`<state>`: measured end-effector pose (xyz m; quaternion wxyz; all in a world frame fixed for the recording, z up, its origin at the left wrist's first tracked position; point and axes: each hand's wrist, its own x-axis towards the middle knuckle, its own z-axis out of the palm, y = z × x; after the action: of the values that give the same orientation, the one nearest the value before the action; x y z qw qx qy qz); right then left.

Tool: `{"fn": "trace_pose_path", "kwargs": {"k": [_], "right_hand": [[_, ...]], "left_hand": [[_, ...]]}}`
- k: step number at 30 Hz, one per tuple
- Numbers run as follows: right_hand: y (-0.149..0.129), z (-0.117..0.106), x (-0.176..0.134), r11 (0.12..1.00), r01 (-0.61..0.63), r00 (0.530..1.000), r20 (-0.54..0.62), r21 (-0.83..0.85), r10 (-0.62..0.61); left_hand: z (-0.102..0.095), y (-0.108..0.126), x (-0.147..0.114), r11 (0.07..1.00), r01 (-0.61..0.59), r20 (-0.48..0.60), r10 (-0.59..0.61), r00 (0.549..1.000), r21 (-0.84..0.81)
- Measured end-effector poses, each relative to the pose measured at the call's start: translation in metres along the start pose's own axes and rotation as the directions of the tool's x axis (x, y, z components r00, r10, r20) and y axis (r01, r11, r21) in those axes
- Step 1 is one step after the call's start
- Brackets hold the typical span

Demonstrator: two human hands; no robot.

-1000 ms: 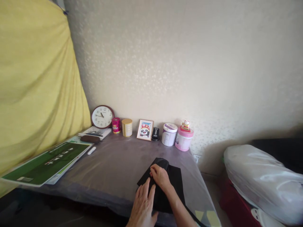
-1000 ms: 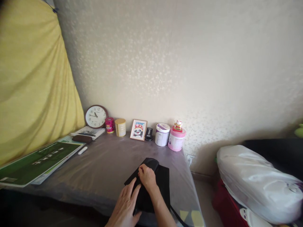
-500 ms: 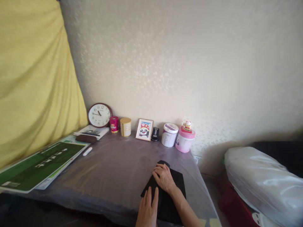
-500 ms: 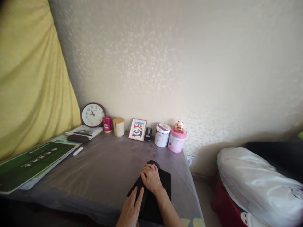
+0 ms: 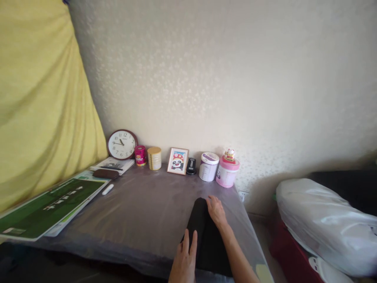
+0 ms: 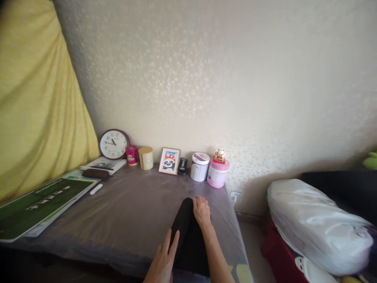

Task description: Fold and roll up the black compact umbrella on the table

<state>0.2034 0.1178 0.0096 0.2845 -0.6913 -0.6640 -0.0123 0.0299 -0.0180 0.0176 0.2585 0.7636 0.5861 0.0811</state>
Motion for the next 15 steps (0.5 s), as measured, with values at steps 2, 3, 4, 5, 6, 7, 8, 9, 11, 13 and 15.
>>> {"fn": "trace_pose_path", "kwargs": {"k": [2,3,4,5,6,7,8,9,11,13,15], "right_hand": [[0.019,-0.015,-0.018,0.998,-0.059,0.994,-0.095,-0.004,0.058],[0.028,-0.022,-0.029,0.996,-0.091,0.988,-0.127,0.0,0.09],[0.035,-0.03,-0.04,0.993,-0.117,0.984,-0.132,0.011,0.118],[0.04,-0.036,-0.052,0.988,-0.152,0.98,-0.128,0.031,0.155],[0.044,-0.042,-0.063,0.979,-0.195,0.973,-0.112,0.06,0.201],[0.045,-0.047,-0.074,0.964,-0.247,0.964,-0.08,0.1,0.255],[0.044,-0.05,-0.083,0.946,-0.292,0.953,-0.038,0.14,0.3],[0.041,-0.053,-0.09,0.927,-0.331,0.942,0.012,0.177,0.334],[0.033,-0.055,-0.101,0.898,-0.375,0.927,0.102,0.23,0.361],[0.025,-0.057,-0.105,0.888,-0.387,0.921,0.144,0.247,0.361],[0.017,-0.057,-0.105,0.884,-0.394,0.918,0.162,0.251,0.363]], "left_hand": [[0.0,0.001,-0.004,1.0,-0.021,-0.019,0.021,1.0,-0.005],[0.0,0.002,-0.005,1.0,-0.026,-0.033,0.026,0.999,-0.001],[0.0,0.003,-0.007,1.0,-0.025,-0.043,0.025,0.999,0.008],[-0.001,0.004,-0.009,1.0,-0.018,-0.049,0.019,0.999,0.021],[-0.001,0.005,-0.01,0.999,-0.012,-0.052,0.014,0.999,0.035],[-0.002,0.006,-0.012,0.999,-0.008,-0.055,0.011,0.998,0.048],[-0.002,0.007,-0.013,0.998,-0.009,-0.06,0.012,0.998,0.058],[-0.002,0.008,-0.014,0.998,-0.011,-0.068,0.016,0.998,0.065],[-0.002,0.009,-0.015,0.997,-0.017,-0.088,0.024,0.996,0.075],[-0.001,0.01,-0.016,0.996,-0.019,-0.103,0.028,0.994,0.084],[-0.001,0.011,-0.017,0.996,-0.02,-0.113,0.029,0.993,0.087]]}}
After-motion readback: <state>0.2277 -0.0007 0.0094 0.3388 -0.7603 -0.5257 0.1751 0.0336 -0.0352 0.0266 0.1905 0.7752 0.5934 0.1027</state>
